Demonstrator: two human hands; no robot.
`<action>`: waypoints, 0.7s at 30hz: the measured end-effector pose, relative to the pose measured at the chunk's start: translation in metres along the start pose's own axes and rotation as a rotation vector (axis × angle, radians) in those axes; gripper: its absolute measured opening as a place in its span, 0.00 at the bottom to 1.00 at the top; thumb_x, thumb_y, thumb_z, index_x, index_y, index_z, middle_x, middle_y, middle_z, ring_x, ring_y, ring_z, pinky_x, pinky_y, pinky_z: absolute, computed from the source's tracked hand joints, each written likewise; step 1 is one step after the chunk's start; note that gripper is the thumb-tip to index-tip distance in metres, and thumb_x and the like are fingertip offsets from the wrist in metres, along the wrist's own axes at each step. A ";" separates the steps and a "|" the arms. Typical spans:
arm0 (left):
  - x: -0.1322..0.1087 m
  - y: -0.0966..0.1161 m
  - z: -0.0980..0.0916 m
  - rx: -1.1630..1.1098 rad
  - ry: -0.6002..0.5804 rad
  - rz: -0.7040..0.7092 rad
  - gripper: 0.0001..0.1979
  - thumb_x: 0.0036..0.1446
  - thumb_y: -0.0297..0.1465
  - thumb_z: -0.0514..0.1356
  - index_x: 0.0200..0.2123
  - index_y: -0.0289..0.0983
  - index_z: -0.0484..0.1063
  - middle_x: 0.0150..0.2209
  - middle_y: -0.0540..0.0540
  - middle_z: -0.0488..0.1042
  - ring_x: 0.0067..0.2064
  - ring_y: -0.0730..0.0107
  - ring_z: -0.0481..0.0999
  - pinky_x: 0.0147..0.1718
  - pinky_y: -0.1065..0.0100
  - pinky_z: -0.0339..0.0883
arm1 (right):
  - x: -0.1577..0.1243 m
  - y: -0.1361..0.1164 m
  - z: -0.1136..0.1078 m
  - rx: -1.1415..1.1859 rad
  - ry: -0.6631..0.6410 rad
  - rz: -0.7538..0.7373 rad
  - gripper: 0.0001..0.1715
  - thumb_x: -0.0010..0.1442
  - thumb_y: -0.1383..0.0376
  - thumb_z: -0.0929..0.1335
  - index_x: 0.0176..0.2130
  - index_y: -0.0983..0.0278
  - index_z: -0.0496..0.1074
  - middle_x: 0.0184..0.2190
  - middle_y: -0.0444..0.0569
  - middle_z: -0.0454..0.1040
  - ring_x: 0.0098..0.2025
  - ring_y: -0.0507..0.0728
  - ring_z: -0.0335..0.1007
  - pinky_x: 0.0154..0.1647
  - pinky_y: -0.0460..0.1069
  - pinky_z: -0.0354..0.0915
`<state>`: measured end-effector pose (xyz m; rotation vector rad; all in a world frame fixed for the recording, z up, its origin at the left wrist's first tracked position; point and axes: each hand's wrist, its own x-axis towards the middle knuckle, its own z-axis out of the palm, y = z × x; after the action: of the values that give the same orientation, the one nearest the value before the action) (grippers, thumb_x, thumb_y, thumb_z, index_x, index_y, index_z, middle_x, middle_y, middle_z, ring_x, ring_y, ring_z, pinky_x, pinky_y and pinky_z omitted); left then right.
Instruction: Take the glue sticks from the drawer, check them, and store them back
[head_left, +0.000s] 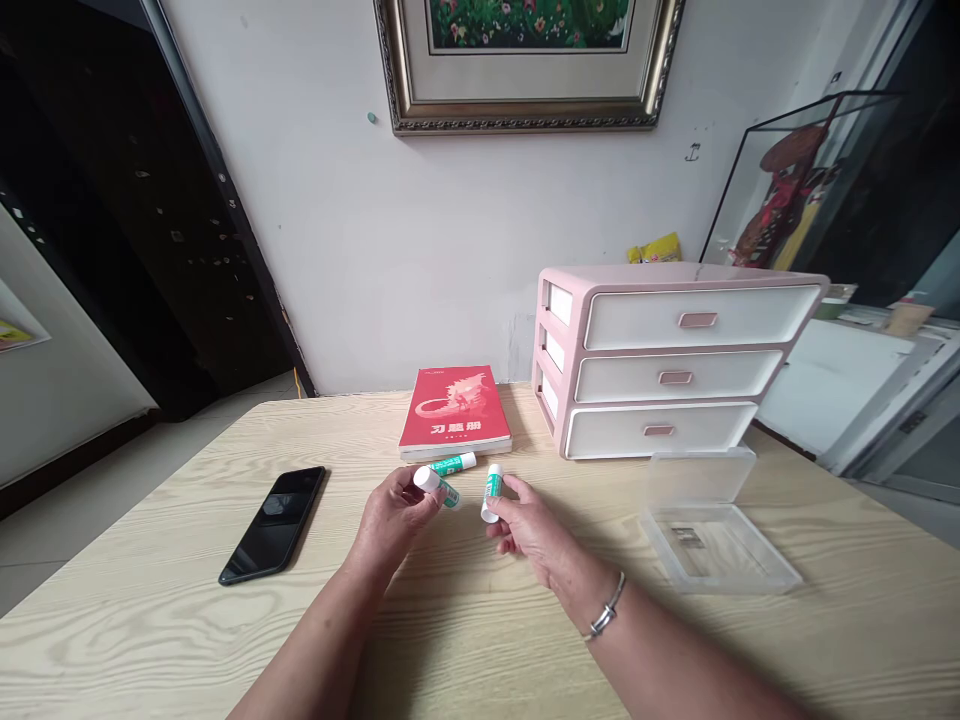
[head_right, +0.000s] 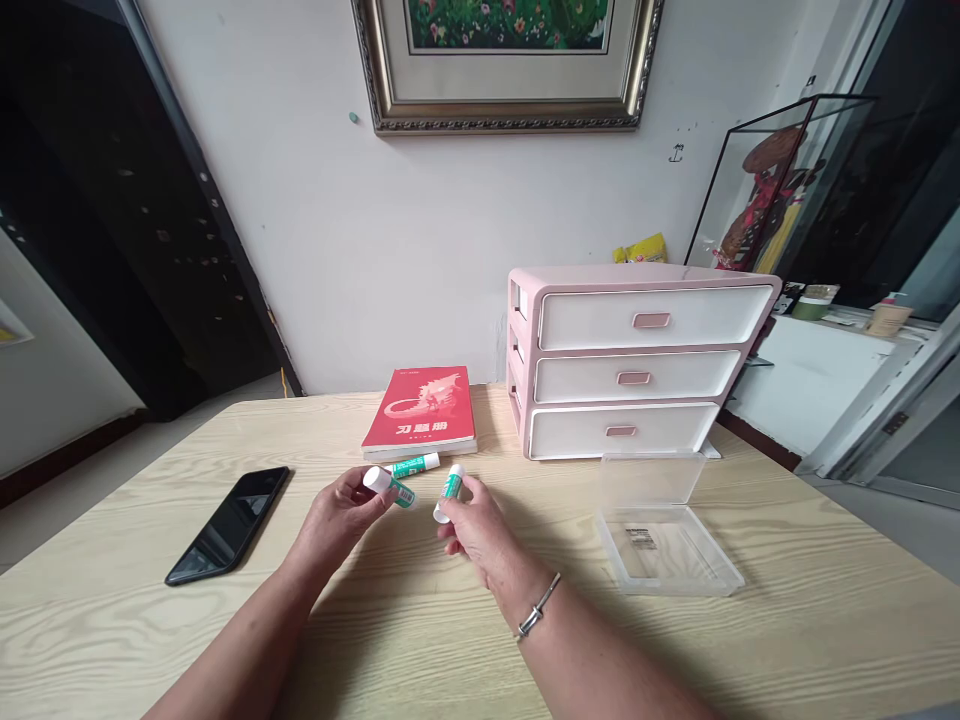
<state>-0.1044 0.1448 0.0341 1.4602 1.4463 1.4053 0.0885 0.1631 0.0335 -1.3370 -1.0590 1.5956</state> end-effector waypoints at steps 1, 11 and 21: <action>-0.001 0.001 0.000 0.006 -0.013 -0.005 0.18 0.49 0.42 0.68 0.39 0.35 0.74 0.33 0.47 0.79 0.33 0.67 0.76 0.32 0.70 0.67 | 0.000 0.000 0.000 0.010 -0.009 0.004 0.37 0.56 0.66 0.69 0.62 0.60 0.56 0.34 0.47 0.76 0.24 0.51 0.71 0.16 0.42 0.61; -0.006 0.011 -0.001 0.024 -0.136 0.117 0.22 0.62 0.45 0.58 0.52 0.36 0.67 0.44 0.43 0.78 0.43 0.62 0.77 0.42 0.64 0.70 | 0.000 0.005 0.003 -0.098 -0.079 -0.094 0.21 0.54 0.66 0.70 0.49 0.62 0.72 0.36 0.48 0.77 0.27 0.53 0.74 0.18 0.43 0.64; -0.027 0.023 0.019 0.532 -0.245 0.196 0.18 0.59 0.39 0.61 0.51 0.41 0.72 0.43 0.45 0.79 0.41 0.60 0.78 0.39 0.66 0.67 | -0.015 0.002 -0.004 -0.267 -0.076 -0.571 0.24 0.67 0.47 0.60 0.41 0.62 0.72 0.24 0.42 0.68 0.25 0.52 0.64 0.26 0.46 0.60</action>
<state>-0.0750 0.1188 0.0449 2.0714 1.6209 0.9334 0.0947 0.1490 0.0361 -1.0097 -1.5757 1.1100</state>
